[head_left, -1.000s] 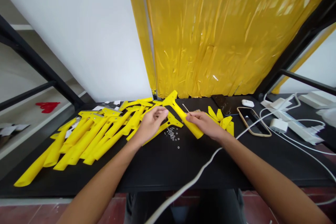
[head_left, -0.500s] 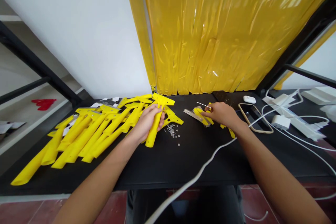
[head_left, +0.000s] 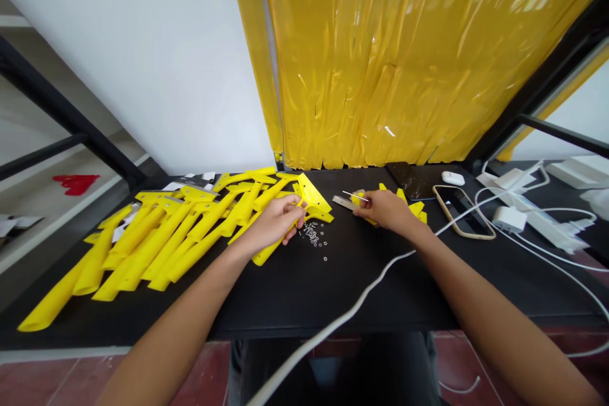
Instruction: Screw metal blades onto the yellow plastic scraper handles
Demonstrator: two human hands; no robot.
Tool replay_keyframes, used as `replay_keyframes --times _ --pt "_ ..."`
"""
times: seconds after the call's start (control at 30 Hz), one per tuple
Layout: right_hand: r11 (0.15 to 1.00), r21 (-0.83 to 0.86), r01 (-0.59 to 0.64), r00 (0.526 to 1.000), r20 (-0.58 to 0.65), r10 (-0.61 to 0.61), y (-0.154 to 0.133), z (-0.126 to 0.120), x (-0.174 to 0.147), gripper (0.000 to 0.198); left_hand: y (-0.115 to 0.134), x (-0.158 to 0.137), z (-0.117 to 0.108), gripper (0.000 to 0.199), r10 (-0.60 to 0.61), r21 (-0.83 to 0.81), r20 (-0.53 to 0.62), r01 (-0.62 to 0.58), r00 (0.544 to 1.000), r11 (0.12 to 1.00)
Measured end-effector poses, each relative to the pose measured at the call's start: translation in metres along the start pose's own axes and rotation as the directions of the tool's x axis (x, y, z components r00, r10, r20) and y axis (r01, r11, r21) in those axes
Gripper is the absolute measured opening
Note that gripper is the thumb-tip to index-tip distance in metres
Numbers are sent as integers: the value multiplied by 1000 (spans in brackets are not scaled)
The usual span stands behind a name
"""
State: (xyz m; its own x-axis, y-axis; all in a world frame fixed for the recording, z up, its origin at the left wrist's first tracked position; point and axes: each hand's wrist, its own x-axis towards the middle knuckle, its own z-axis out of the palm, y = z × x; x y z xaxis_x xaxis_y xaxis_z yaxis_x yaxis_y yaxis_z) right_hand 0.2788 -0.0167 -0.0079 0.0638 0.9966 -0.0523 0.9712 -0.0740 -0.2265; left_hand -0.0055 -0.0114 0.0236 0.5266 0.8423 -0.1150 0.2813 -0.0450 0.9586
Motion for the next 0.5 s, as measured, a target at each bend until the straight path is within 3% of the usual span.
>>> replay_keyframes --times 0.2,0.3,0.37,0.47,0.5 --pt "993 113 20 999 -32 -16 6 1 3 21 3 -2 0 4 -13 18 44 12 999 1000" --pt "921 373 117 991 -101 -84 1 -7 -3 21 0 -2 0 11 2 21 63 -3 998 1000" --pt "744 645 175 984 -96 -148 -7 -13 -10 23 -1 -2 0 11 -15 10 84 14 996 1000" --pt "378 921 97 985 -34 -171 -24 -15 -23 36 1 -3 4 2 -55 -43 119 60 991 997" --pt "276 959 62 984 -12 -179 -31 -13 -27 38 2 -4 5 8 -59 -68 132 69 990 995"
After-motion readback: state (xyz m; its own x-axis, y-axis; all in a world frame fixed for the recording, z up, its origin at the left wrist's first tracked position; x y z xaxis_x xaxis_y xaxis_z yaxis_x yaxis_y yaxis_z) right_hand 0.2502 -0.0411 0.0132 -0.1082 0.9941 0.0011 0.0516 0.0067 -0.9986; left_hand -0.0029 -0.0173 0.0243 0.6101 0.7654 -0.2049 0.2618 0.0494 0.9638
